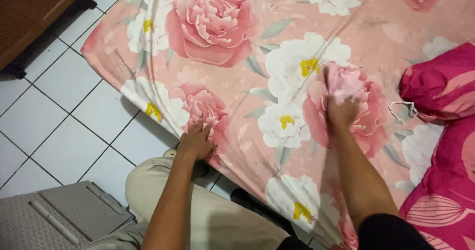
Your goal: The person wipes a white cabinet and a floral bedsheet using a pink cloth. They move items on the cabinet to reach the surface, wipe the top and sides, and then wipe the bedsheet.
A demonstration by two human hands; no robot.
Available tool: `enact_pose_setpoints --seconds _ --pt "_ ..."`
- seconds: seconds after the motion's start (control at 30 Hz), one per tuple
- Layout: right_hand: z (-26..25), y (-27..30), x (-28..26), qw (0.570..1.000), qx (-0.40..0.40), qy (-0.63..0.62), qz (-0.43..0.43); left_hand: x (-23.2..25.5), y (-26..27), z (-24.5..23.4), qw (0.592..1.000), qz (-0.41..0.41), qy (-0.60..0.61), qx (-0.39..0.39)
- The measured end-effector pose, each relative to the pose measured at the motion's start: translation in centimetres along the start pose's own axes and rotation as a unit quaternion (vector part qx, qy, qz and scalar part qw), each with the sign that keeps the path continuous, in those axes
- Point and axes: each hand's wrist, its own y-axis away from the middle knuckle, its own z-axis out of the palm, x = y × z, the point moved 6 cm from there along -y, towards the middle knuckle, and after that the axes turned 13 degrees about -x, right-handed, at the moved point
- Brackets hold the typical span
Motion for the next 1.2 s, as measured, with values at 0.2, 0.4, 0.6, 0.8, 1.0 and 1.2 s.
enact_pose_setpoints --seconds 0.2,0.4,0.6,0.8,1.0,1.2 --pt "8.8 8.5 -22.1 0.934 -0.021 -0.349 0.076 1.0 0.1 -0.9 0.997 -0.041 -0.026 -0.056" --pt "11.5 25.5 -45.3 0.823 -0.203 -0.163 -0.505 -1.1 4.8 -4.6 0.998 -0.008 0.048 -0.025" --pt "4.3 21.8 -43.4 0.659 -0.498 -0.542 -0.155 -12.0 5.5 -5.3 0.991 -0.061 0.104 0.054" --pt "-0.9 7.9 -36.3 0.910 0.037 -0.332 -0.247 -17.2 10.2 -5.5 0.973 -0.064 0.194 0.104" --pt "12.4 16.4 -44.8 0.961 0.003 -0.189 -0.202 -21.0 12.8 -4.1 0.971 -0.084 0.208 0.087" --pt "10.3 37.2 -59.1 0.794 -0.300 -0.091 -0.521 -24.7 19.2 -4.7 0.963 -0.112 0.213 0.123"
